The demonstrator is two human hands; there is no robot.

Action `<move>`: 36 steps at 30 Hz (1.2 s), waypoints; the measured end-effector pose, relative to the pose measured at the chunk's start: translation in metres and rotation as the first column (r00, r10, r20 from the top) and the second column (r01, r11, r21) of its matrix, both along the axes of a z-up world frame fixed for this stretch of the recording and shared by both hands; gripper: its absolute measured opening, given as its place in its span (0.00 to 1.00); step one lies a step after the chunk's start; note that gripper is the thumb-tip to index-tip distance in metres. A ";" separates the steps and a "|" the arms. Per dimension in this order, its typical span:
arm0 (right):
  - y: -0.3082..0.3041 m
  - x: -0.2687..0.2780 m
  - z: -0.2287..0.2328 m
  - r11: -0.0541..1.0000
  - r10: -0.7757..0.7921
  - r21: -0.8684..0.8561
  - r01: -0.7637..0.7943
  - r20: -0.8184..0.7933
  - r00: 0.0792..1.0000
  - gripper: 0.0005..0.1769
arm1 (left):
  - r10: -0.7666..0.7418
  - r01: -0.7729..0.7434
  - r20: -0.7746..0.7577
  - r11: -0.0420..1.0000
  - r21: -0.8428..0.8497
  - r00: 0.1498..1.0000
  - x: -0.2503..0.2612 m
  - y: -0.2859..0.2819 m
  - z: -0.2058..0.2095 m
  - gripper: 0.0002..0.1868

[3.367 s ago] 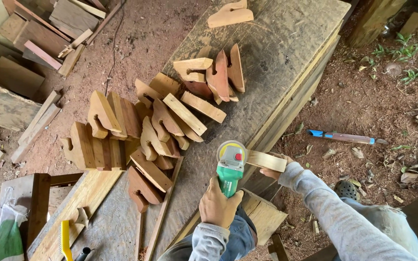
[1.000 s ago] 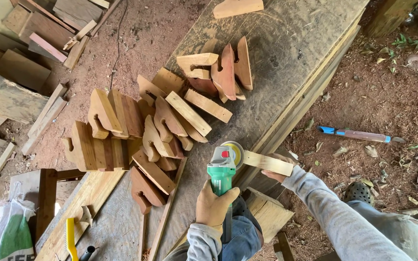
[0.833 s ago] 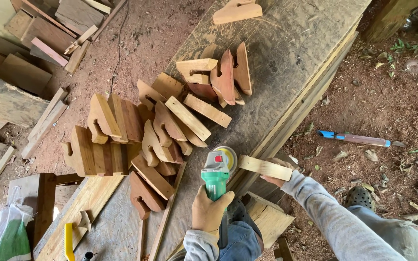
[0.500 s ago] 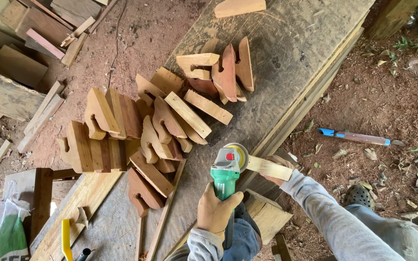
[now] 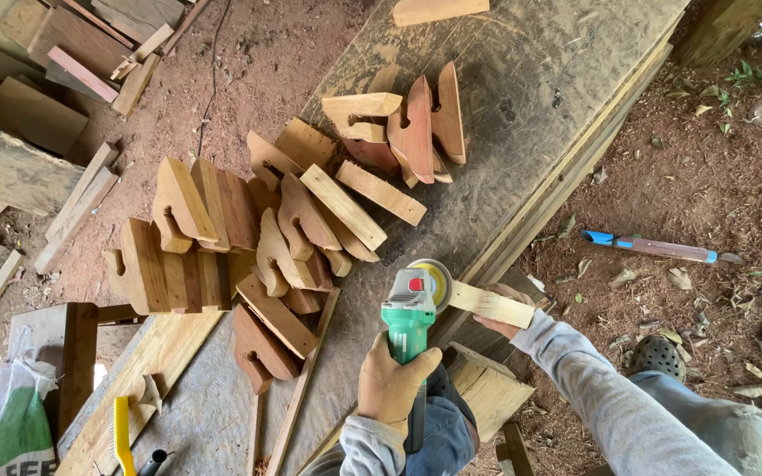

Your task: Sand the edges of decorative wooden pieces using an angle grinder fitted with a sanding disc.

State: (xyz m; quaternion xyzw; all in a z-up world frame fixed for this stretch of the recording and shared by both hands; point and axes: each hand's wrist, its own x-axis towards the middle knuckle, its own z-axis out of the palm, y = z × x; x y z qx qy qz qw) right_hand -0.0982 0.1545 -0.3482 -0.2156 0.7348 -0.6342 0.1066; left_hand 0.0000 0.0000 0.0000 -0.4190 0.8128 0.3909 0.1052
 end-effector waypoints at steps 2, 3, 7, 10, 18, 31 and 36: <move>0.001 -0.001 0.003 0.996 0.044 -0.083 -0.035 0.114 0.992 0.36 | 0.044 -0.043 -0.020 0.998 0.048 0.999 -0.003 0.000 0.005 0.23; 0.001 0.000 0.003 0.996 0.045 -0.085 -0.036 0.113 0.993 0.36 | 0.045 -0.044 -0.020 0.998 0.046 0.999 -0.002 -0.001 0.003 0.23; 0.000 -0.003 0.003 0.990 0.061 -0.136 -0.047 0.101 0.993 0.35 | 0.076 -0.076 -0.022 0.997 0.014 0.997 -0.005 -0.003 0.001 0.18; 0.001 0.001 0.001 0.988 0.057 -0.151 -0.043 0.093 0.994 0.36 | 0.061 -0.057 -0.061 0.995 0.076 0.996 -0.001 -0.004 0.000 0.18; 0.003 -0.007 0.012 0.991 0.075 -0.120 -0.059 0.135 0.988 0.35 | 0.103 -0.093 -0.075 0.987 0.131 0.992 -0.004 -0.003 0.006 0.18; 0.005 -0.009 0.013 0.985 0.133 -0.133 -0.108 0.200 0.971 0.32 | 0.063 -0.063 0.000 0.997 0.046 0.998 -0.005 0.001 0.014 0.19; 0.001 -0.011 0.010 0.982 0.136 -0.155 -0.104 0.217 0.967 0.35 | 0.024 -0.023 -0.013 0.998 0.057 1.000 -0.004 -0.007 -0.002 0.21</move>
